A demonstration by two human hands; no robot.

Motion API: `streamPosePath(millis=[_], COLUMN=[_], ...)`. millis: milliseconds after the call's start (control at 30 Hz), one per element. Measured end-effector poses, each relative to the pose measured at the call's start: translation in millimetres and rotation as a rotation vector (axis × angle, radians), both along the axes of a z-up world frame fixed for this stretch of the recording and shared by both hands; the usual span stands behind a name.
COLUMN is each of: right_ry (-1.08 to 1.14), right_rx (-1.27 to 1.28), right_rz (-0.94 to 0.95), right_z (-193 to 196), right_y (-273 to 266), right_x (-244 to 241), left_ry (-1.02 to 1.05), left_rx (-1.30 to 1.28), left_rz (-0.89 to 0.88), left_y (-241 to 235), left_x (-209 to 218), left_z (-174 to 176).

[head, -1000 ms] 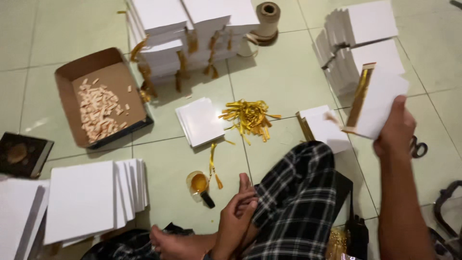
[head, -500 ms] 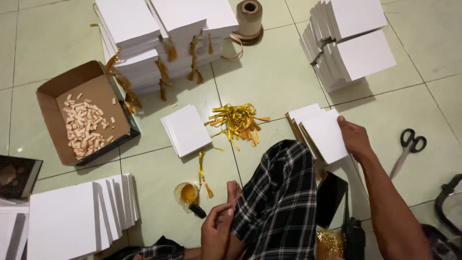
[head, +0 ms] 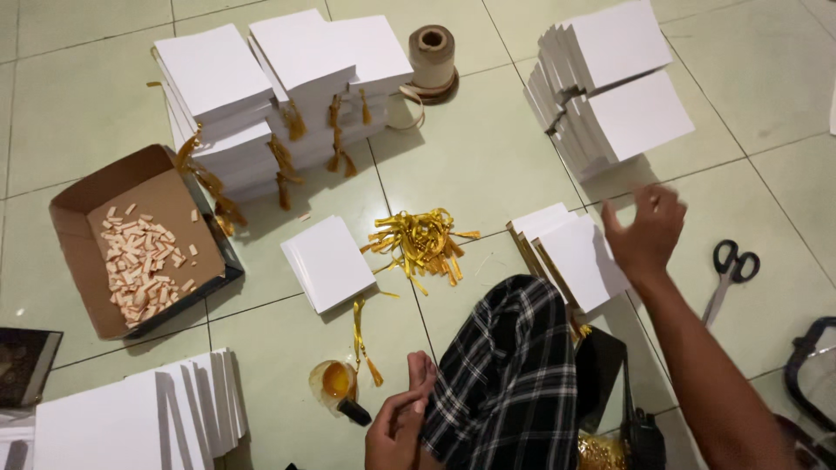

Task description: The person sits on the floor and applies glue to the spine of a stack of papers using a brush. They then wrap a gold ribbon around the glued spine and press it to secure the binding. The person repeats this process with another stack of papers.

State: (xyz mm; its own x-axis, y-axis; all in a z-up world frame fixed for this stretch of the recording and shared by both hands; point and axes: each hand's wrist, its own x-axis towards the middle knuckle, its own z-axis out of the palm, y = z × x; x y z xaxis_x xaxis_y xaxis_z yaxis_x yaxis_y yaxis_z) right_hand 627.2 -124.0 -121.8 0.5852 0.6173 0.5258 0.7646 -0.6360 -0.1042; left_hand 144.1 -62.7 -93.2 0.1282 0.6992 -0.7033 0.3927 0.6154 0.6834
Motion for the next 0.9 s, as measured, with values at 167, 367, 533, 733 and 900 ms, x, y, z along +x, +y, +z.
streamPosePath(millis=[167, 367, 533, 733, 900], right_ry=[0.242, 0.096, 0.180, 0.245, 0.310], right_rx=[-0.261, -0.613, -0.579, -0.066, -0.151], right_rz=[-0.154, -0.198, -0.201, 0.459, 1.162], right_z=[60.6, 24.9, 30.7, -36.5, -66.1], right_y=[78.5, 94.9, 100.1, 186.1, 243.3], right_x=[30.0, 74.0, 67.9, -74.7, -247.8], left_ry=[-0.044, -0.062, -0.208, -0.287, -0.303], left_rx=[-0.044, 0.009, 0.091, 0.174, 0.213], left_rz=[-0.036, -0.053, -0.084, -0.207, -0.163], left_y=[4.2, 8.5, 4.6, -2.7, -3.0], left_x=[5.1, 2.3, -4.1, -8.5, -11.4], left_z=[11.8, 20.7, 3.2, -2.8, -1.6])
